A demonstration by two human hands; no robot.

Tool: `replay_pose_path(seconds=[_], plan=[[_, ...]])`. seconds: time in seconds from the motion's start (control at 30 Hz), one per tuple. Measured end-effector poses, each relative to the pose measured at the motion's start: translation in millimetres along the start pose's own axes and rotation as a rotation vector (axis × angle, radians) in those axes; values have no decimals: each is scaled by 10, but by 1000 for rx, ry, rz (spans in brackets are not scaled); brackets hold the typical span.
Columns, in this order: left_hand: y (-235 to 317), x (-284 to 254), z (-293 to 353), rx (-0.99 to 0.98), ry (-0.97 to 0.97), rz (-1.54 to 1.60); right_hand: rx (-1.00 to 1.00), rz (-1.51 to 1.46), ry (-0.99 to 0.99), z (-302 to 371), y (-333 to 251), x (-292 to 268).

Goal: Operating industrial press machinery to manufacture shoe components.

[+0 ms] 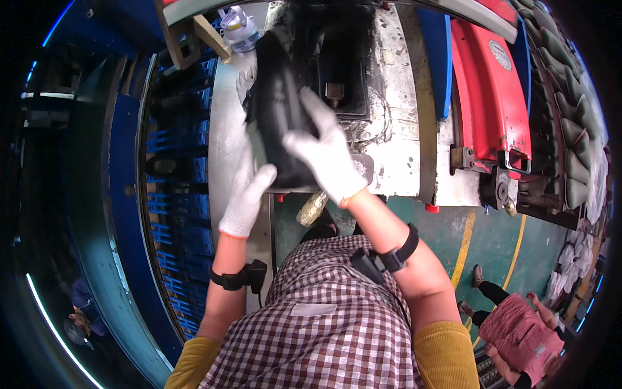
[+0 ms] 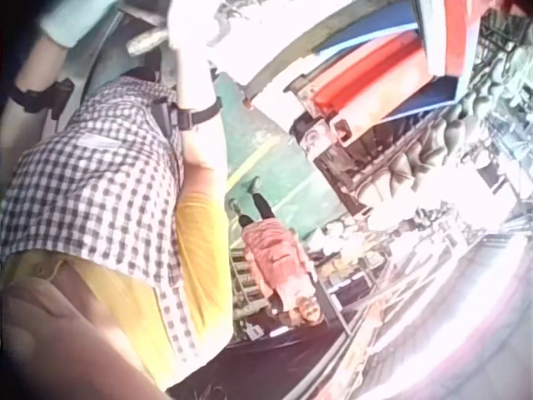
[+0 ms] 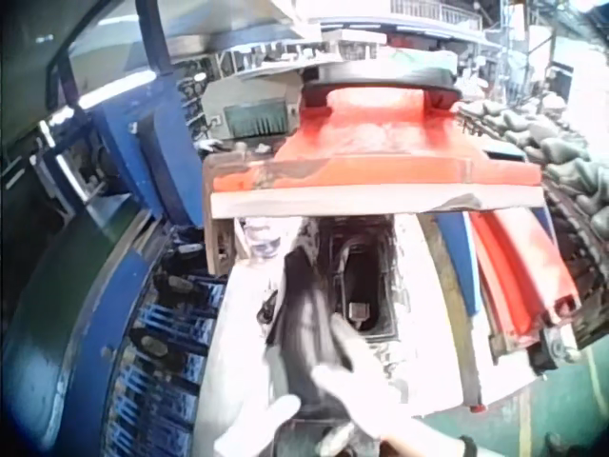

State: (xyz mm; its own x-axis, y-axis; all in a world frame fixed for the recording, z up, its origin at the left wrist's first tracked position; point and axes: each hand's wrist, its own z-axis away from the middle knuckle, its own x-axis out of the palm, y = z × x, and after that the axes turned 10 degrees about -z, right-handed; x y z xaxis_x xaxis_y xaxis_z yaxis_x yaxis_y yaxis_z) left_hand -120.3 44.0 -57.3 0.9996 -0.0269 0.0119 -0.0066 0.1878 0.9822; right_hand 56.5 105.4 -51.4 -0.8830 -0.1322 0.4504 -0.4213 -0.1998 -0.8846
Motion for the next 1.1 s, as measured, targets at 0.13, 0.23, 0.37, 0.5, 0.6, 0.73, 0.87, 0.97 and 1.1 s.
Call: replay_pose_path(seconds=[0.13, 0.23, 0.37, 0.5, 0.6, 0.73, 0.87, 0.97, 1.1], plan=[[537, 15, -132, 258, 196, -111, -391, 784, 300, -764, -95, -447], [853, -72, -110, 474, 406, -232, -454, 969, 421, -1189, -185, -508], [1168, -42, -208, 657, 480, -238, -408, 1408, 497, -1498, -8, -653], [1540, -33, -326, 891, 504, -351, -315, 1479, 492, -1423, 185, -463], [1939, 52, -569, 1048, 443, -518, -367, 1458, 513, -1342, 199, -535], [2527, 238, -1156, 1255, 387, -870, -271, 1480, 485, -1322, 111, -479], [2841, 541, -1575, 1390, 220, -1366, -424, 1302, 442, -1088, 130, -898], [3019, 724, -1623, 1187, 25, -1312, -516, 946, 416, -365, 8, -1104], [3247, 783, -1438, 950, -92, -1495, -285, 967, 304, 964, 397, -1486]])
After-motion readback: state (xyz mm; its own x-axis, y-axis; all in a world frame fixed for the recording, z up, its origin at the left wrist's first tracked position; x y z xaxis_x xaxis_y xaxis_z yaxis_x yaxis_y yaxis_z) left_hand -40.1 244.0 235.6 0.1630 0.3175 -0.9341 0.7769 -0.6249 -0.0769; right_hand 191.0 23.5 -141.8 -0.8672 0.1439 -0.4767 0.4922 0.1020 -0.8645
